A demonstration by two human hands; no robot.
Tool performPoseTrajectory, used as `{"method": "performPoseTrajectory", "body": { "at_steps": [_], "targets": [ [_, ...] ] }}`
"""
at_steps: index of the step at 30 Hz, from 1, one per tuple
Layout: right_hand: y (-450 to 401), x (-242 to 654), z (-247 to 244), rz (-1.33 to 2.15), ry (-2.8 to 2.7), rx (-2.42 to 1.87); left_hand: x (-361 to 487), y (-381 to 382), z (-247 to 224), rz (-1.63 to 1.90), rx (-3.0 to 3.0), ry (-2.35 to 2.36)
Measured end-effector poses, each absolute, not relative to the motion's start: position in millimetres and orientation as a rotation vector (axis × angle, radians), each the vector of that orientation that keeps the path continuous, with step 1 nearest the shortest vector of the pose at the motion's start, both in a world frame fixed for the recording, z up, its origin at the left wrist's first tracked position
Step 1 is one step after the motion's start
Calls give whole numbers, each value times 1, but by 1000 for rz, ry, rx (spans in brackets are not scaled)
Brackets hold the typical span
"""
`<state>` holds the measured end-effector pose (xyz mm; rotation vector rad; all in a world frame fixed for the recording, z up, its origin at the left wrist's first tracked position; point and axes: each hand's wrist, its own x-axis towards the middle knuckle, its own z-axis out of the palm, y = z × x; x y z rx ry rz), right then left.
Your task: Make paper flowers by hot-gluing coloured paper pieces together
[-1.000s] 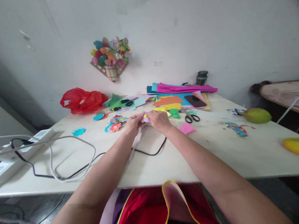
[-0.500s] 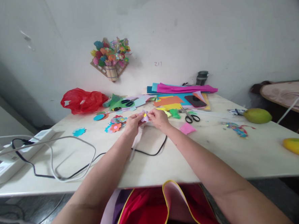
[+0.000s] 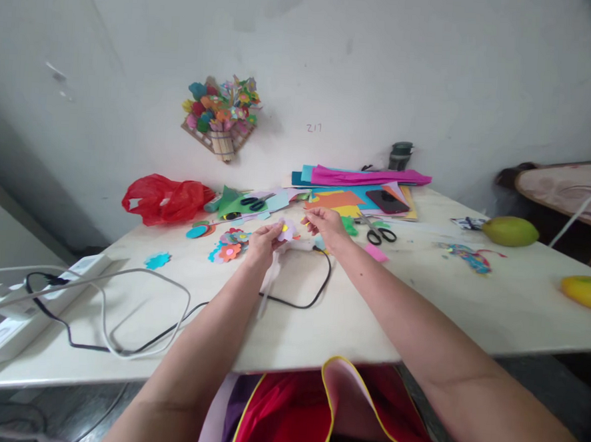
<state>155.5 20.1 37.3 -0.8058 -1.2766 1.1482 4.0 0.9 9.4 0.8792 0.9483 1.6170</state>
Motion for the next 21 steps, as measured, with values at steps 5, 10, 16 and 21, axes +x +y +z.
{"method": "performPoseTrajectory", "body": {
  "at_steps": [5, 10, 16, 21],
  "targets": [
    [20, 159, 36, 1290, -1271, -750, 5, 0, 9, 1617, 878, 936],
    [21, 164, 33, 1359, -1463, -749, 4, 0, 9, 1603, 874, 931],
    [22, 183, 34, 1640, -1922, -675, 3, 1, 8, 1594, 892, 933],
    [26, 190, 37, 1534, -1894, -788, 3, 1, 8, 1585, 896, 946]
  ]
}}
